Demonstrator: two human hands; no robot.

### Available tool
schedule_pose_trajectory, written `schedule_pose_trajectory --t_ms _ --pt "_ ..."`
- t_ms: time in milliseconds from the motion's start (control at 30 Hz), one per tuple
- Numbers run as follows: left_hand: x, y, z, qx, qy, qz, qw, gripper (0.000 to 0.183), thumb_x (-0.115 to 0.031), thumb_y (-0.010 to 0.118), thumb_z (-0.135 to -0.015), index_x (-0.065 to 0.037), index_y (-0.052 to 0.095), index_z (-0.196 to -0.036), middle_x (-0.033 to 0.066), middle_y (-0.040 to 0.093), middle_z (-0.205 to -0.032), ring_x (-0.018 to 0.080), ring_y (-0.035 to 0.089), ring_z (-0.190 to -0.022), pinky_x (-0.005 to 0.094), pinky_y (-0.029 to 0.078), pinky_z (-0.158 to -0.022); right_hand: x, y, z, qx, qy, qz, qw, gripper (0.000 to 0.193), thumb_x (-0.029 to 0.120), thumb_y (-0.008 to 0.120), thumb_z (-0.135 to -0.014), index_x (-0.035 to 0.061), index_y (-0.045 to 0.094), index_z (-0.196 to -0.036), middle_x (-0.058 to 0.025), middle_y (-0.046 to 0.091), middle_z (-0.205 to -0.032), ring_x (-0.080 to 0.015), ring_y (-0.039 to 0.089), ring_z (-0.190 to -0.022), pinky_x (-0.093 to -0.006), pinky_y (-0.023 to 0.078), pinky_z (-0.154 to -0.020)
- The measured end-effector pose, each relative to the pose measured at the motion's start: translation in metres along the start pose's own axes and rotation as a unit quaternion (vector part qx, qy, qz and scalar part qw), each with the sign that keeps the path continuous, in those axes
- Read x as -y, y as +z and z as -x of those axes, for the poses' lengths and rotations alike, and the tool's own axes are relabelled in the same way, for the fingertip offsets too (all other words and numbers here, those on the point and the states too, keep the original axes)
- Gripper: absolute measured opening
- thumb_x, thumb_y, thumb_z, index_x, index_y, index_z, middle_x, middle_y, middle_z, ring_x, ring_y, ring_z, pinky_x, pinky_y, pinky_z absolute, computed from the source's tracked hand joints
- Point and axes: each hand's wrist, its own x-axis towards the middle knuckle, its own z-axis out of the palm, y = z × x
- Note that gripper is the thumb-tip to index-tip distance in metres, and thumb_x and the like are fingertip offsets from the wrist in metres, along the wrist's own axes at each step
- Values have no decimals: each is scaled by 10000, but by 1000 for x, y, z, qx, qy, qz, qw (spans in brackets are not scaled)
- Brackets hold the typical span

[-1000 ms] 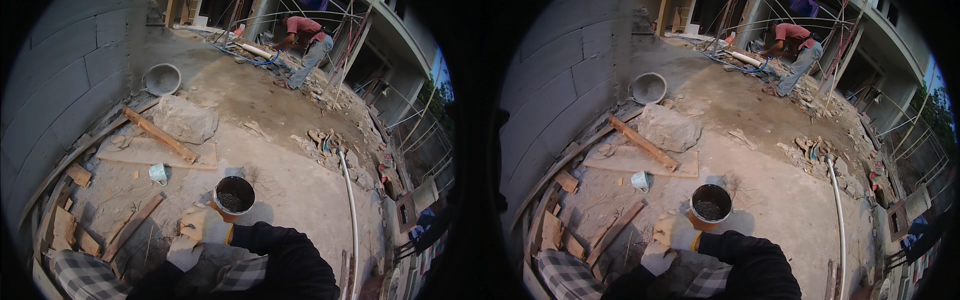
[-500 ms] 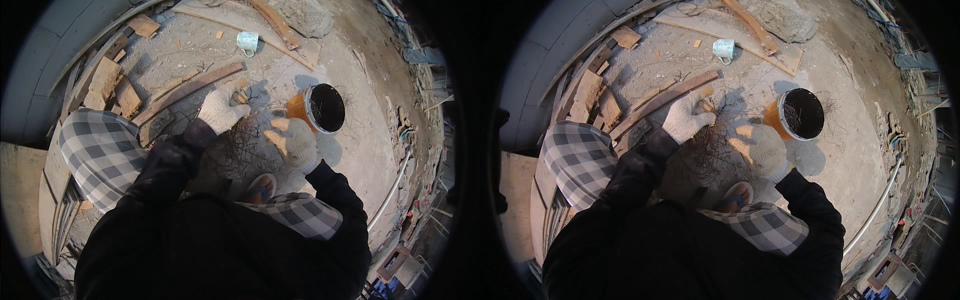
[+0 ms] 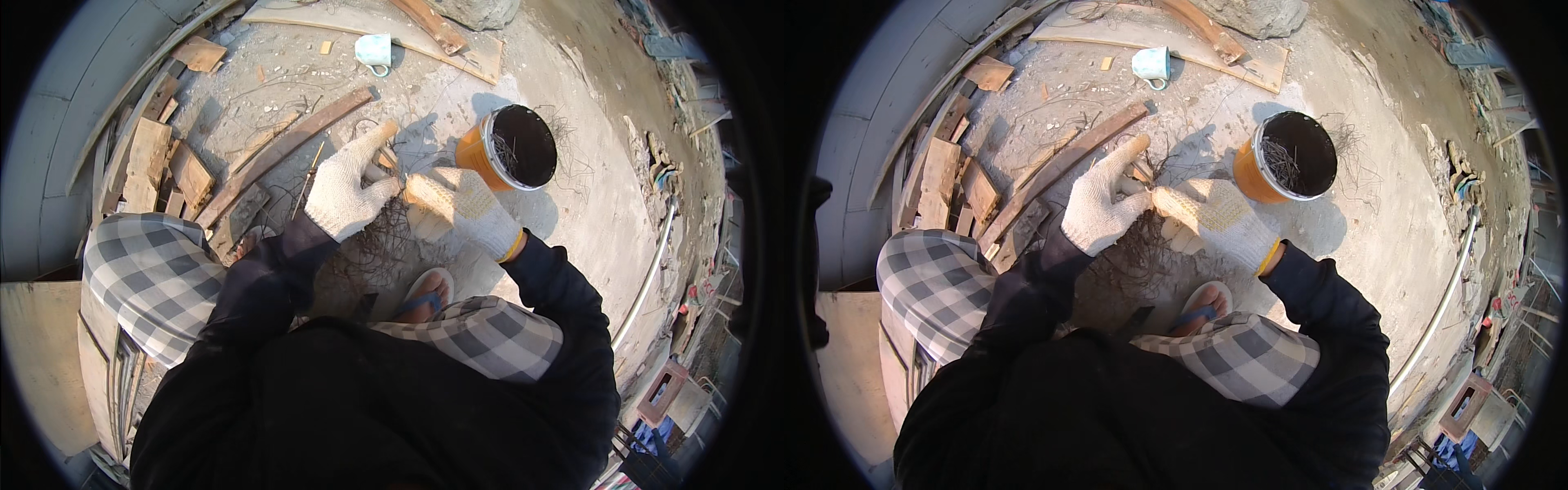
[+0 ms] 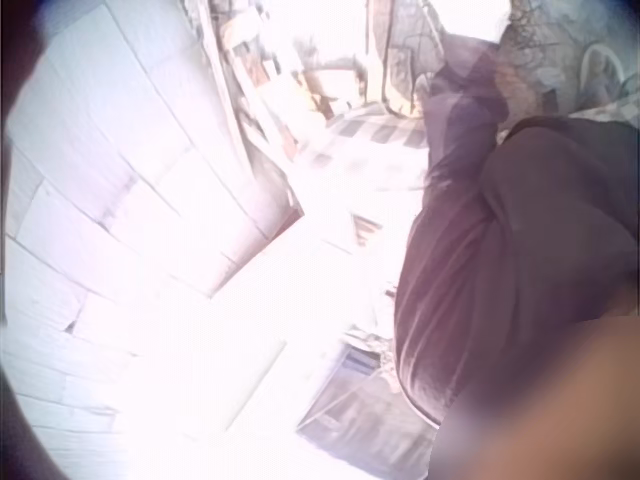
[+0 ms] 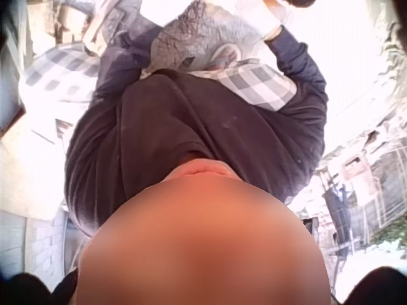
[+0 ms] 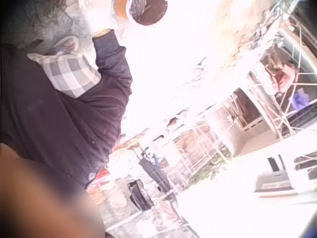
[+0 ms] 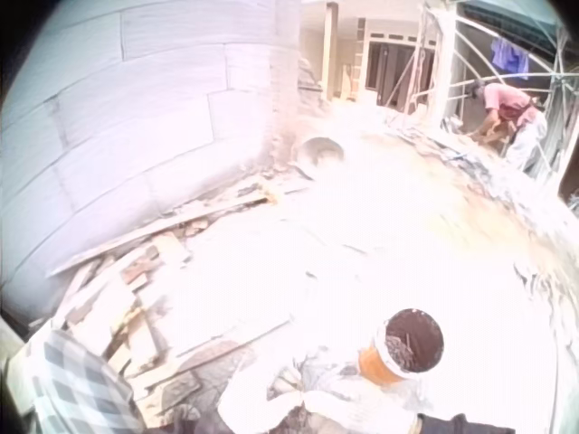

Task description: The person squats on a concrete floor and uses gloved hands to untangle and separate thin metal wires from a pile. They repeatedly pick up wire segments, straighten them, and place them into an orange bucket nearby.

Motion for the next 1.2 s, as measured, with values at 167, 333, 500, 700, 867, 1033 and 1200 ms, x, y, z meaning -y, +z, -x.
schedule_pose_trajectory --t_ms 167,333,500,700,867,1033,1200 --pt "-15 -12 0 -53 122 -283 950 706 -186 818 -720 -114 577 -1380 185 570 -1272 341 573 -1178 427 462 -974 -4 13 -10 -4 -102 192 976 169 147 650 -959 24 680 -1071 -106 694 -971 -177 674 -864 -321 541 -732" --pt "-15 -9 6 -181 220 -398 872 640 -316 829 -678 -193 649 -1279 226 437 -1447 464 355 -1385 657 243 -1110 4 13 -7 -4 -28 170 985 141 135 638 -966 16 658 -1038 -72 667 -892 -150 624 -758 -301 514 -669" --pt "3 6 6 -116 242 -323 908 504 -200 755 -758 -67 626 -1228 183 566 -1343 432 474 -1310 647 274 -1117 10 19 -4 -21 46 -6 999 147 122 614 -985 2 636 -1068 -56 642 -854 -92 578 -700 -246 487 -639" --pt "15 19 17 -121 138 -293 938 332 -233 686 -888 -44 677 -1161 170 706 -1076 361 679 -1033 441 550 -887 3 17 -5 -25 -38 67 997 138 96 604 -976 10 633 -1080 -70 653 -863 -119 608 -730 -273 497 -649" --pt "9 17 22 -97 76 -239 963 296 -265 657 -928 -60 701 -1136 171 723 -958 352 711 -862 411 573 -742 -4 9 -9 -37 -166 271 947 172 46 654 -903 33 644 -1074 -118 678 -899 -250 674 -790 -332 521 -693" --pt "-3 15 20 -76 19 -142 987 247 -226 654 -926 -36 719 -1071 198 716 -937 365 705 -842 402 563 -736 -10 0 -12 -58 -216 357 907 182 38 656 -885 58 651 -1066 -130 691 -938 -310 690 -828 -360 530 -693" --pt "-4 14 21 -72 28 -91 993 232 -208 645 -929 -21 726 -1040 202 716 -948 366 697 -884 388 555 -757 -16 -16 -17 -41 -207 473 856 204 86 663 -897 59 656 -1100 -156 681 -952 -331 689 -841 -362 536 -711"
